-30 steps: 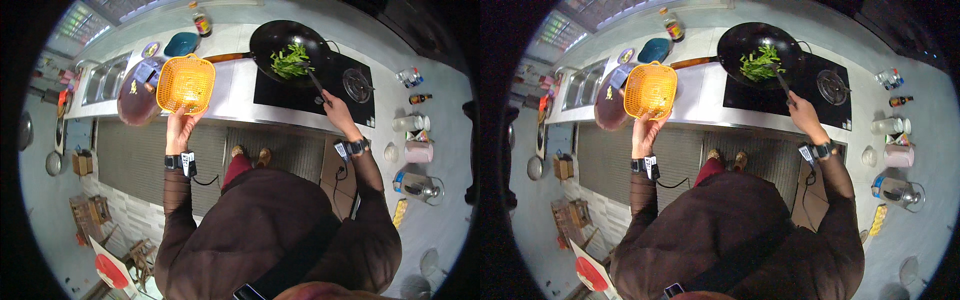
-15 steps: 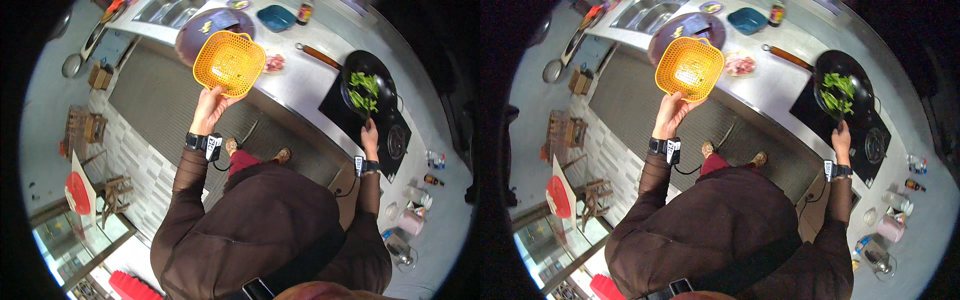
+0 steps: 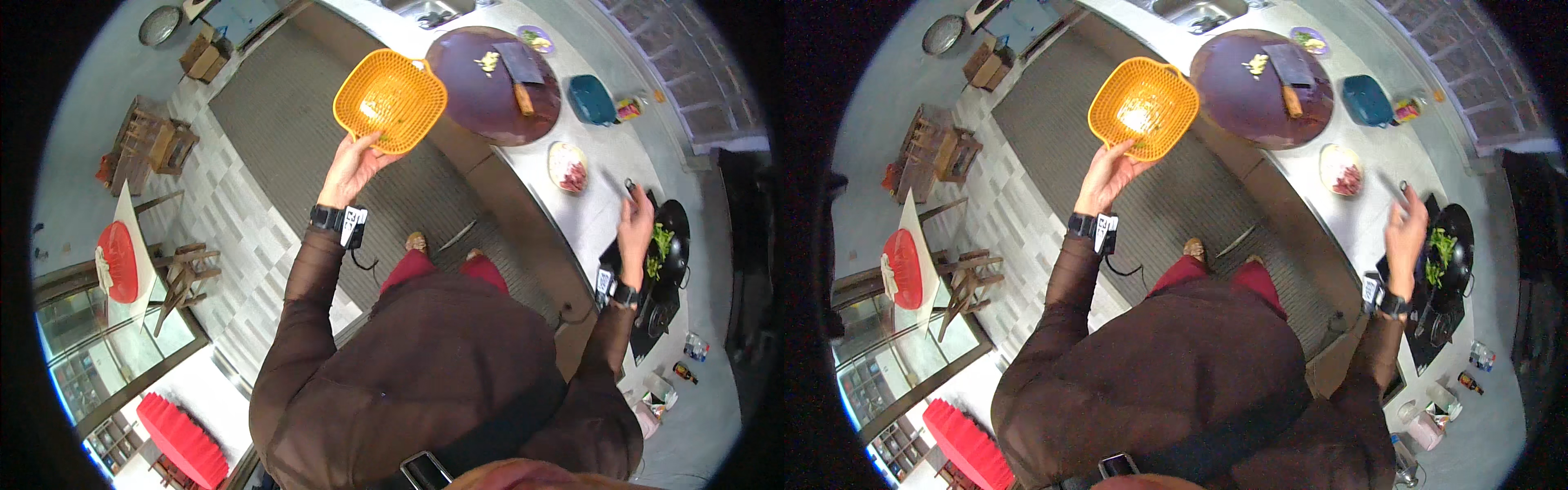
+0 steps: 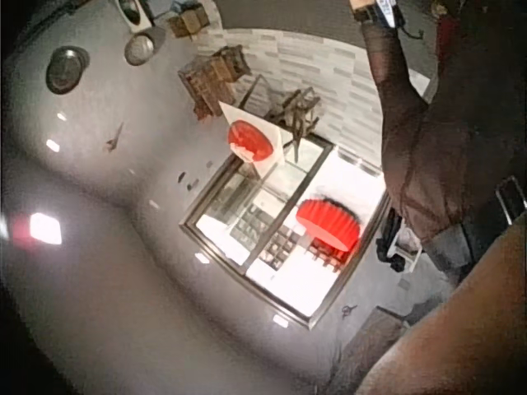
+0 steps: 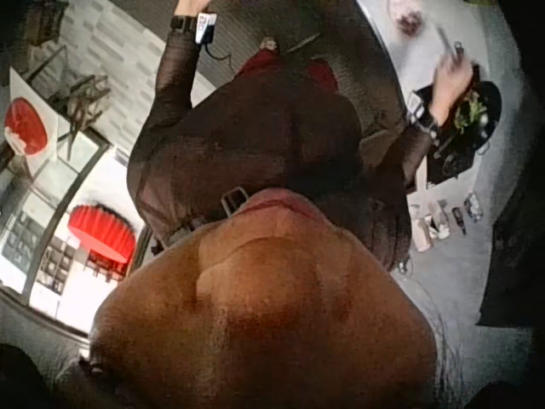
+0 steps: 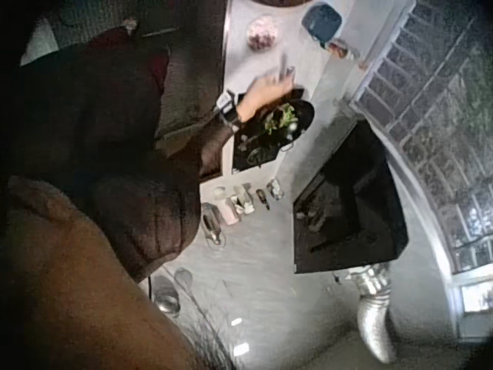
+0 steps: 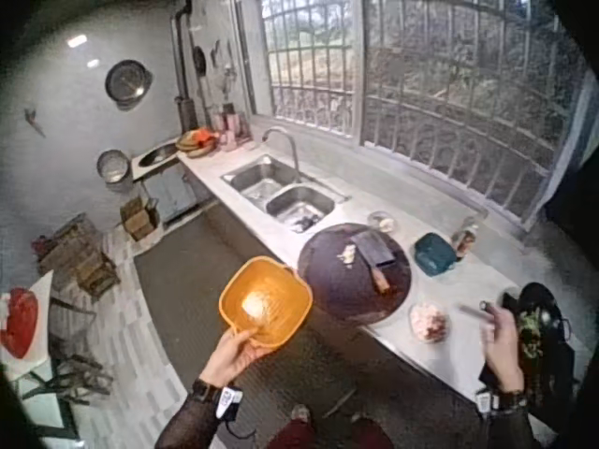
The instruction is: The person stir-fries green vegetables in a wok on a gas stove, using a spatula to toss and mix the contents. They add a white powder from a small container and continue stirring. The vegetables remain in the wok throughout the clip.
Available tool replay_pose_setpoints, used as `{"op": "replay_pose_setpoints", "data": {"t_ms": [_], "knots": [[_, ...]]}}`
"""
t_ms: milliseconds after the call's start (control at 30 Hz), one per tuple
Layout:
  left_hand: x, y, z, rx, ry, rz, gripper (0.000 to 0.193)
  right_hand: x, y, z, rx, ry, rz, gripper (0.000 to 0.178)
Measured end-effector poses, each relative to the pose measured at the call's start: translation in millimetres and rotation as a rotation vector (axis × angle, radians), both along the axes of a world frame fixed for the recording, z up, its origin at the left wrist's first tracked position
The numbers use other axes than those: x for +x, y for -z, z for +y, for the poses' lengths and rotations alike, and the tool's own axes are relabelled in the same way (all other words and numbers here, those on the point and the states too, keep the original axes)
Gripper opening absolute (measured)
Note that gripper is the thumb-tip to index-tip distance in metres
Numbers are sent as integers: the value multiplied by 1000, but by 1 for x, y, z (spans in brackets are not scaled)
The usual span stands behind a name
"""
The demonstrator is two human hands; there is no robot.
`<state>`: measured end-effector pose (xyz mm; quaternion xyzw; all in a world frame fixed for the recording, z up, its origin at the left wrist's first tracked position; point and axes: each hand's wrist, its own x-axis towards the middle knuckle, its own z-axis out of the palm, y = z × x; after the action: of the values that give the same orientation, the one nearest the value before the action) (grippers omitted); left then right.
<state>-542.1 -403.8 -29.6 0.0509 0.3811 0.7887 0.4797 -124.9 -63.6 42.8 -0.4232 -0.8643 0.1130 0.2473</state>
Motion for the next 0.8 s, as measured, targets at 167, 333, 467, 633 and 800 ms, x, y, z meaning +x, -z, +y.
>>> {"op": "replay_pose_setpoints", "data": {"t_ms": [167, 333, 467, 633, 800], "knots": [[-70, -9, -1, 102, 7, 68, 50, -231, -21, -92, -327, -611, 257, 21], [-121, -10, 13, 112, 41, 75, 54, -401, -4, -143, -269, -1007, 212, 18], [-170, -15, 28, 78, 68, 109, 59, -503, 22, -141, -122, -1020, -27, 15], [-222, -23, 51, 85, 73, 93, 54, -568, 34, -122, -138, -976, -158, 15], [-271, -11, 93, -21, 143, 32, 54, -591, 33, -91, -175, -819, -106, 14]]}}
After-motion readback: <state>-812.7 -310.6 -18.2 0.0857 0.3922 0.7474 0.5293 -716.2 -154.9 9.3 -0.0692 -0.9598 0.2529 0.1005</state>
